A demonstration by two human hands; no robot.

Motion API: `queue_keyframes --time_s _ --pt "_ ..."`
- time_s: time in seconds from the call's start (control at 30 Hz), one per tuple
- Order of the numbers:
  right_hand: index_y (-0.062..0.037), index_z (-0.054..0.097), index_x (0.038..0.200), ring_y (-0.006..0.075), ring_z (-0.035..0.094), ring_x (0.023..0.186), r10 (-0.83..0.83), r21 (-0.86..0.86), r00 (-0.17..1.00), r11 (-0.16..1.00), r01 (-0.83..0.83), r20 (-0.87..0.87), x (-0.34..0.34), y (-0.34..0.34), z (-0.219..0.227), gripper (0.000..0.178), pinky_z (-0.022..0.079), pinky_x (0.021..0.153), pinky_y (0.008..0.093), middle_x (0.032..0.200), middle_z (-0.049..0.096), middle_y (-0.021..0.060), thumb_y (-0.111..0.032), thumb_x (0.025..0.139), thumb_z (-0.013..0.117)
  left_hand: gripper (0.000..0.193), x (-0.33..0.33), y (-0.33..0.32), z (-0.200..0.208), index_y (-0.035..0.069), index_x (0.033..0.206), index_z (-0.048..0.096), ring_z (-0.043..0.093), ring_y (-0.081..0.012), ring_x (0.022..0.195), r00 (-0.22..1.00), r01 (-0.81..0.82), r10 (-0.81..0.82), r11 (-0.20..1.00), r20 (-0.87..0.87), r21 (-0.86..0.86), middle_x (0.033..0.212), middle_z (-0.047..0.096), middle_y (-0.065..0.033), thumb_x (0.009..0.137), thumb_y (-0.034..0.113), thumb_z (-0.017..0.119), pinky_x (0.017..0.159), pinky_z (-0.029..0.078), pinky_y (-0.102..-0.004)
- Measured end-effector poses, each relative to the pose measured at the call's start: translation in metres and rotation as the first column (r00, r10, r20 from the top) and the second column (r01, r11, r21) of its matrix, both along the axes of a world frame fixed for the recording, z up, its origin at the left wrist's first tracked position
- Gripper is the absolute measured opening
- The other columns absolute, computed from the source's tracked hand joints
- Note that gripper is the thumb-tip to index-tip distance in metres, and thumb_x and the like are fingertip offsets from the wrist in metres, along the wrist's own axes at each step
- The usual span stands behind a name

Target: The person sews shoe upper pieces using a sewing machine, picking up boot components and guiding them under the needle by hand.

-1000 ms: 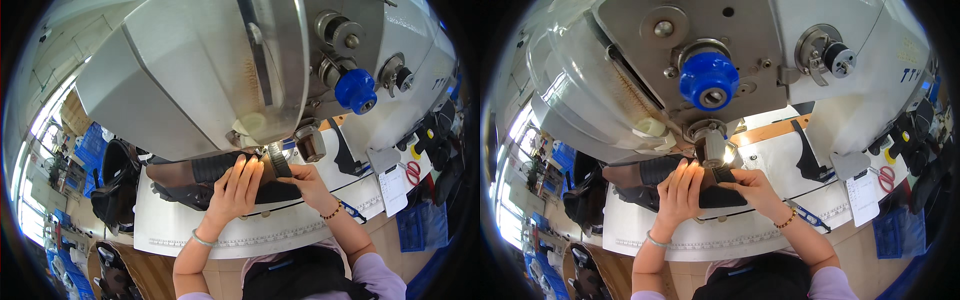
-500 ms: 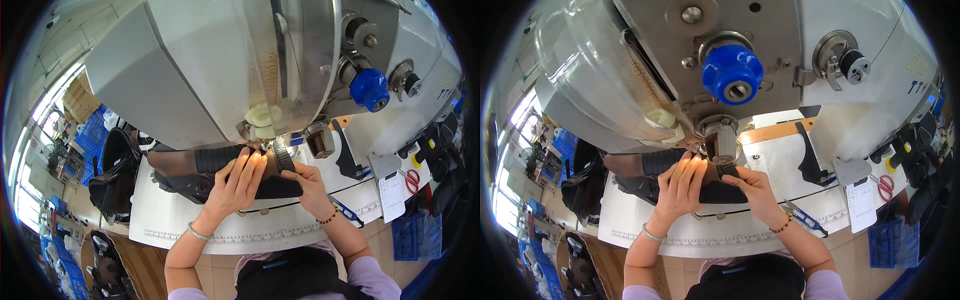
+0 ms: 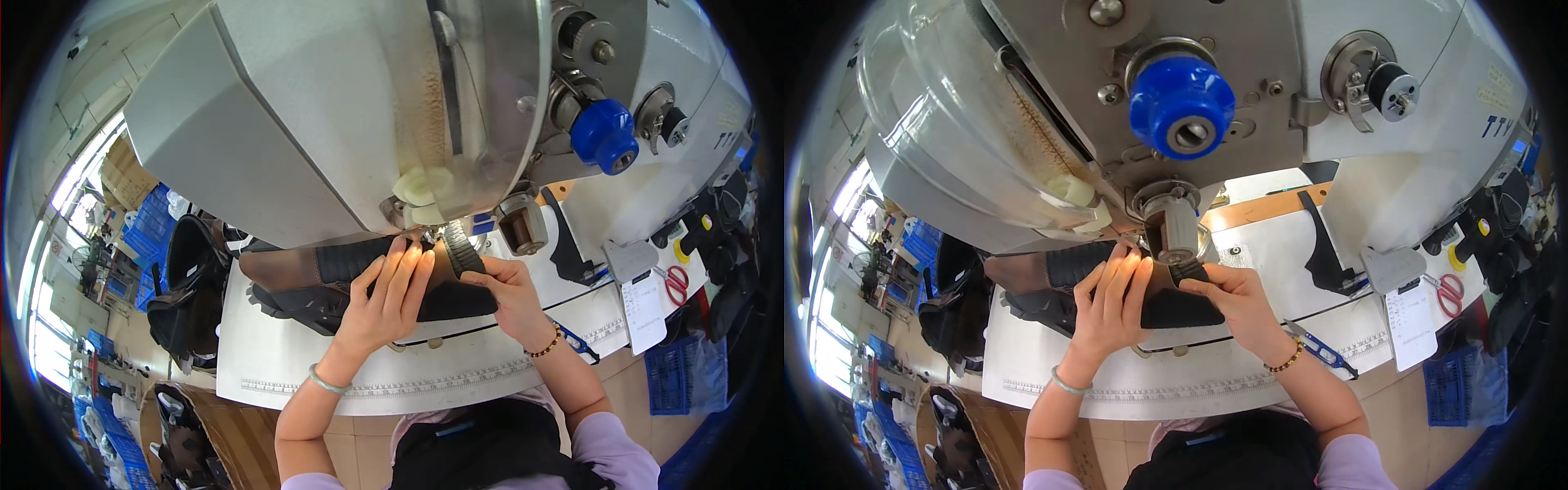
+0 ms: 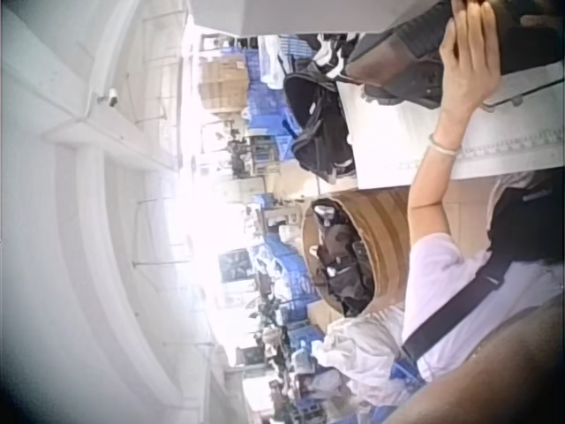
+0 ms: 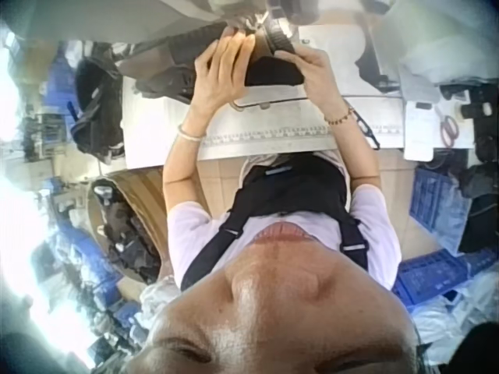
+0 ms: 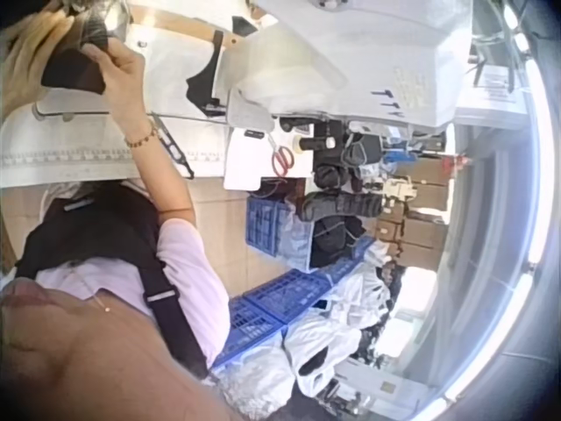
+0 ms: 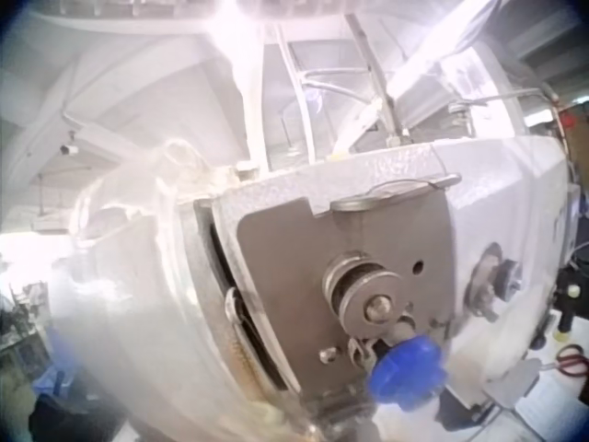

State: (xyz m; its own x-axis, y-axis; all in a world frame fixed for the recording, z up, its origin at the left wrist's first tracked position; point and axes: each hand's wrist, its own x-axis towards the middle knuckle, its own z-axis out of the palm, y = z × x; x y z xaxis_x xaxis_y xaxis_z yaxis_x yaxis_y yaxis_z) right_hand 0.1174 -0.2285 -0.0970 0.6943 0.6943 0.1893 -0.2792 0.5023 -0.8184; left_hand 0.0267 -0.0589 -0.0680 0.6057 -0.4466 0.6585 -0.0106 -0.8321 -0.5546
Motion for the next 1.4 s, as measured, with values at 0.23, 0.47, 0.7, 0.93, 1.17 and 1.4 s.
queue_keyframes --time_s 0.23,0.47,0.7,0.93,1.17,1.4 --pt "0.0073 0.061 0.101 0.0077 0.057 0.084 -0.009 -0.007 0.999 1.0 0.01 0.05 0.001 0.0 0.002 0.019 0.045 0.078 0.0194 0.095 0.064 0.0082 -0.003 0.086 0.054 0.026 0.002 0.006 0.0 0.01 0.11 0.049 0.058 -0.0205 0.103 0.996 0.087 -0.087 0.996 0.005 0.001 0.111 0.058 -0.0105 0.084 0.013 0.05 0.086 0.039 -0.0308" --pt "0.0074 0.062 0.101 0.0073 0.057 0.085 -0.06 -0.141 0.992 0.987 0.076 0.113 -0.001 -0.002 0.004 0.019 0.044 0.078 0.0187 0.094 0.064 0.0082 -0.001 0.086 0.053 0.027 0.004 0.012 0.004 0.008 0.111 0.049 0.058 -0.021 0.103 0.993 0.115 -0.115 0.993 -0.001 0.02 0.111 0.058 -0.0107 0.084 0.012 0.049 0.086 0.039 -0.0299" --pt "0.0066 0.062 0.098 0.0065 0.058 0.076 -0.06 -0.082 0.998 0.995 0.058 -0.016 -0.002 0.001 0.005 0.018 0.045 0.069 0.0186 0.088 0.065 0.0062 -0.002 0.085 0.054 0.031 0.001 0.006 0.005 0.006 0.114 0.048 0.058 -0.0233 0.103 0.992 0.119 -0.119 0.993 -0.041 -0.018 0.112 0.057 -0.013 0.084 0.012 0.048 0.087 0.04 -0.0311" --pt "0.0046 0.064 0.098 0.0002 0.042 0.06 -0.048 -0.216 0.998 0.975 0.056 0.039 0.005 -0.002 0.001 0.018 0.033 0.052 0.0153 0.071 0.056 -0.0035 -0.002 0.087 0.051 0.038 -0.001 0.008 0.006 0.003 0.116 0.049 0.055 -0.0269 0.107 0.985 0.113 -0.123 0.99 -0.12 -0.087 0.113 0.056 -0.0152 0.079 0.008 0.047 0.09 0.038 -0.0352" --pt "0.0035 0.066 0.093 -0.0005 0.03 0.055 -0.12 -0.075 0.992 0.99 0.123 0.042 -0.002 0.008 -0.009 0.015 0.023 0.047 0.0174 0.063 0.044 -0.0079 -0.002 0.086 0.053 0.043 0.004 0.019 0.005 0.005 0.113 0.055 0.053 -0.0238 0.11 0.976 0.19 -0.196 0.979 -0.099 -0.071 0.114 0.051 -0.0084 0.071 0.008 0.053 0.094 0.038 -0.0382" --pt "0.0014 0.06 0.107 0.0007 0.051 0.072 0.006 -0.139 0.972 0.99 0.028 0.235 0.007 -0.005 -0.006 0.021 0.043 0.063 0.0154 0.084 0.06 -0.0015 -0.005 0.087 0.055 0.04 0.0 0.006 0.0 0.006 0.113 0.055 0.051 -0.0301 0.113 0.983 0.139 -0.15 0.985 -0.11 -0.1 0.114 0.05 -0.012 0.073 0.008 0.052 0.094 0.037 -0.0419"
